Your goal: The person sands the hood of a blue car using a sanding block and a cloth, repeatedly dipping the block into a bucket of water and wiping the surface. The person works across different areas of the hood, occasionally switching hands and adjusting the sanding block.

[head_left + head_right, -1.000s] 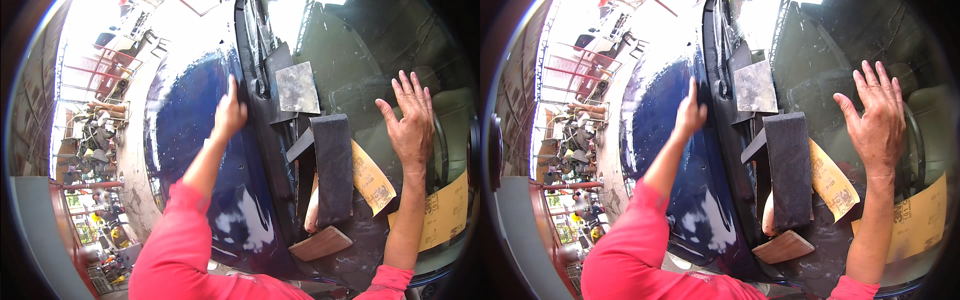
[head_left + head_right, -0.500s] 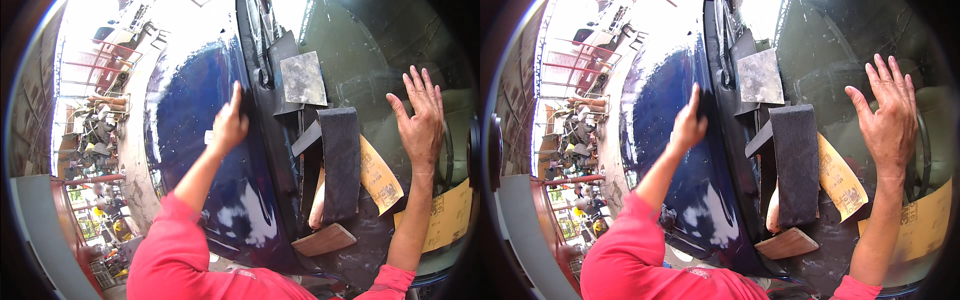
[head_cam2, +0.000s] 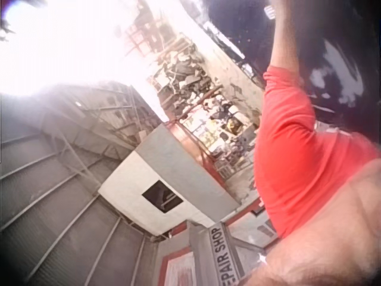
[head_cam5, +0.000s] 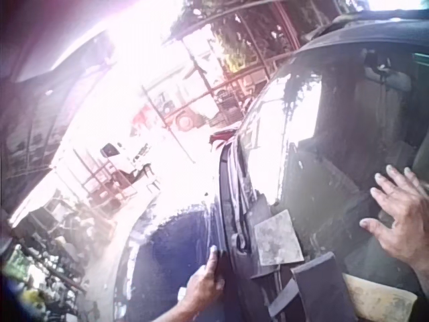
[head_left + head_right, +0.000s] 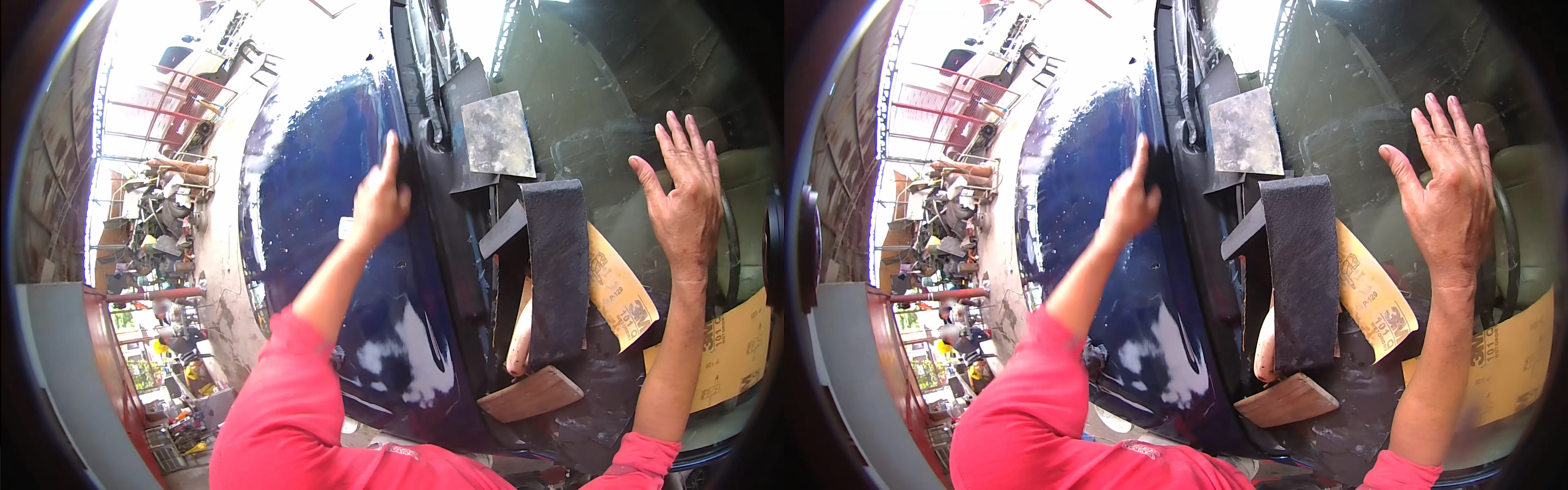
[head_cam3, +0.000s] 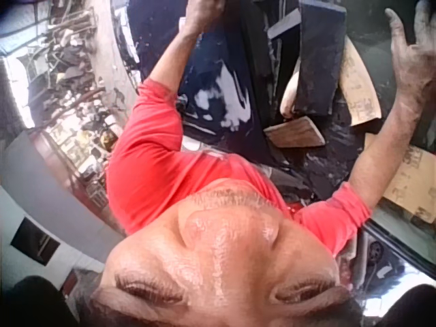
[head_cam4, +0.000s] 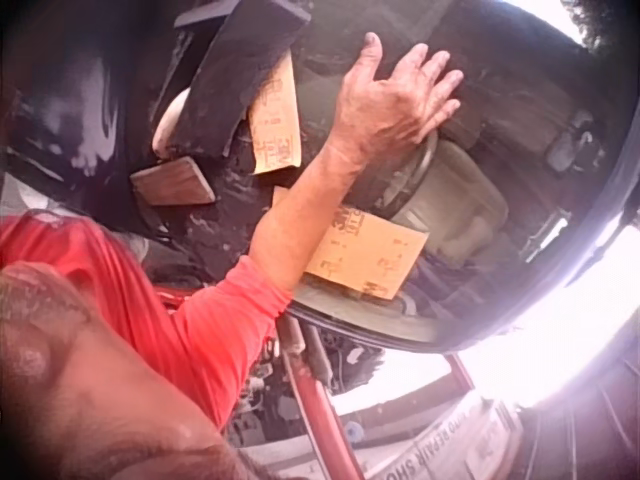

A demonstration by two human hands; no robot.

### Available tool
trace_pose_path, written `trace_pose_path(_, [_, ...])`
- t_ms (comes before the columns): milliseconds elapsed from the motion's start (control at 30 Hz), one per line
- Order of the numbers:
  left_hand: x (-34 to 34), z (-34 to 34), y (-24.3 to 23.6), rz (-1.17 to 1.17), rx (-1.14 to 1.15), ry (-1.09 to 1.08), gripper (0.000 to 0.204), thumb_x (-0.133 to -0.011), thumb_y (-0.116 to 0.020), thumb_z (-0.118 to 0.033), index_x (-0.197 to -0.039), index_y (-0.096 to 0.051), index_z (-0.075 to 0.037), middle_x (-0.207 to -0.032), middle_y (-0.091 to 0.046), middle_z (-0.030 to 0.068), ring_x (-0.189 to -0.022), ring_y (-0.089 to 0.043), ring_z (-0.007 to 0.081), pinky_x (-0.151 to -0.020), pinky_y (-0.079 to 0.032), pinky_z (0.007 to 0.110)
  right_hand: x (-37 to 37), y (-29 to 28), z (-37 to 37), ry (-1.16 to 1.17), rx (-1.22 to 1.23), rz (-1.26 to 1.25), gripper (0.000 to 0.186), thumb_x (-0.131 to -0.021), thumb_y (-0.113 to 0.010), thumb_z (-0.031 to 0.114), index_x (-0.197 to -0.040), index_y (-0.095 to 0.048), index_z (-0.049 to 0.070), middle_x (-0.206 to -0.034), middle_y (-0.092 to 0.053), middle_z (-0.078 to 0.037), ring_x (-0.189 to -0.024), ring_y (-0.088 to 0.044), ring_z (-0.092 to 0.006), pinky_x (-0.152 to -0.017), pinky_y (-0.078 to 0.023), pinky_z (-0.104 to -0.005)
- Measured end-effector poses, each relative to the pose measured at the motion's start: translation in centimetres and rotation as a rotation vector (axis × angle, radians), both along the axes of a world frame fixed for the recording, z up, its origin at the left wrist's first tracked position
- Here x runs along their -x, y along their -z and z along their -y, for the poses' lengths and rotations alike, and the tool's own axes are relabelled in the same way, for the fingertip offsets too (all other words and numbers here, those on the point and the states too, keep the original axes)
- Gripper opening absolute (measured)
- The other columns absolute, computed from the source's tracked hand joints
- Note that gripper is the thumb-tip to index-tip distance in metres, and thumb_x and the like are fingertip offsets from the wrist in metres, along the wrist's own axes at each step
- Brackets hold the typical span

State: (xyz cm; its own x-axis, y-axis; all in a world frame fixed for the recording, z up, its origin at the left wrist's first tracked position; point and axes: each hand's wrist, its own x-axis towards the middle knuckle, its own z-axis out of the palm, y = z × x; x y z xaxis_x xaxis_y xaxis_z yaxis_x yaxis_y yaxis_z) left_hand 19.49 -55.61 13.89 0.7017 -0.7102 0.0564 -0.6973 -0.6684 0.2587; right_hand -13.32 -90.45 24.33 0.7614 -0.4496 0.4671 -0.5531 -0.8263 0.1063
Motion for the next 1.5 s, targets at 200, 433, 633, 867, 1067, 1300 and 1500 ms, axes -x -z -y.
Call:
trace_pose_path(200, [-15.6, 8.0, 2.5, 0.081, -0.033, -0.085, 0.098, -0.086, -0.066, -0.016, -0.175, -0.025, -0.016, -0.123, -0.072, 0.0367, -0.114, -0.072, 0.0527, -0.104, -0.058, 0.057, 0.0, 0.1, 0.0, -0.005, 0.07, -0.009, 0.058, -0.1, -0.075, 0.048, -0.139, -0.075, 0.005, -0.155, -0.066, -0.009, -0.153, -0.053, -0.0283, -0.132, -0.035, -0.0483])
trace_pose_path(433, [-7.1, 5.3, 2.7, 0.128, 0.178, -0.059, 0.1, -0.084, -0.063, -0.013, -0.175, -0.023, -0.008, -0.113, -0.072, 0.0393, -0.1, -0.073, 0.0555, -0.098, -0.059, 0.059, 0.1, 0.3, 0.5, -0.021, 0.063, -0.001, 0.059, -0.101, -0.074, 0.05, -0.14, -0.074, 0.005, -0.155, -0.066, -0.009, -0.153, -0.052, -0.0282, -0.132, -0.034, -0.0485])
trace_pose_path(633, [-1.0, 2.8, 1.7, 0.058, 0.064, -0.084, 0.1, -0.085, -0.064, -0.012, -0.176, -0.022, -0.009, -0.1, -0.07, 0.0365, -0.091, -0.071, 0.0574, -0.091, -0.06, 0.063, 0.1, 0.2, 0.4, -0.016, 0.05, -0.002, 0.059, -0.101, -0.074, 0.05, -0.14, -0.075, 0.005, -0.155, -0.066, -0.009, -0.154, -0.052, -0.0283, -0.132, -0.034, -0.0487])
trace_pose_path(867, [-13.5, 10.0, 1.2, 0.095, 0.03, -0.231, 0.094, -0.087, -0.065, -0.017, -0.174, -0.03, -0.019, -0.115, -0.075, 0.0341, -0.11, -0.074, 0.0509, -0.099, -0.061, 0.056, 0.0, 0.1, 0.0, 0.015, 0.053, -0.006, 0.059, -0.101, -0.074, 0.051, -0.14, -0.075, 0.007, -0.154, -0.067, -0.01, -0.153, -0.053, -0.0268, -0.132, -0.035, -0.0476])
trace_pose_path(1067, [-1.6, 1.2, 2.8, 0.039, 0.106, 0.005, 0.103, -0.081, -0.065, -0.009, -0.176, -0.023, -0.009, -0.101, -0.072, 0.0382, -0.1, -0.073, 0.0556, -0.097, -0.059, 0.061, 0.3, 0.4, 0.3, -0.025, 0.035, 0.021, 0.059, -0.1, -0.075, 0.05, -0.14, -0.075, 0.007, -0.154, -0.067, -0.01, -0.152, -0.054, -0.0272, -0.132, -0.036, -0.0478])
trace_pose_path(1300, [-22.8, 14.2, 3.0, 0.157, 0.216, -0.054, 0.094, -0.083, -0.066, -0.015, -0.171, -0.033, -0.001, -0.131, -0.071, 0.0376, -0.122, -0.072, 0.0492, -0.109, -0.056, 0.05, 0.0, 0.6, 0.6, -0.011, 0.097, -0.007, 0.058, -0.1, -0.075, 0.05, -0.14, -0.075, 0.007, -0.153, -0.068, -0.01, -0.152, -0.054, -0.0277, -0.131, -0.036, -0.0476])
trace_pose_path(1500, [-5.3, 2.9, 1.8, -0.014, 0.016, -0.039, 0.102, -0.083, -0.065, -0.011, -0.176, -0.023, -0.011, -0.109, -0.073, 0.0375, -0.105, -0.071, 0.057, -0.101, -0.058, 0.06, 0.0, 0.1, 0.1, -0.025, 0.029, 0.013, 0.057, -0.1, -0.076, 0.049, -0.138, -0.076, 0.007, -0.154, -0.068, -0.009, -0.152, -0.054, -0.0279, -0.131, -0.036, -0.0485])
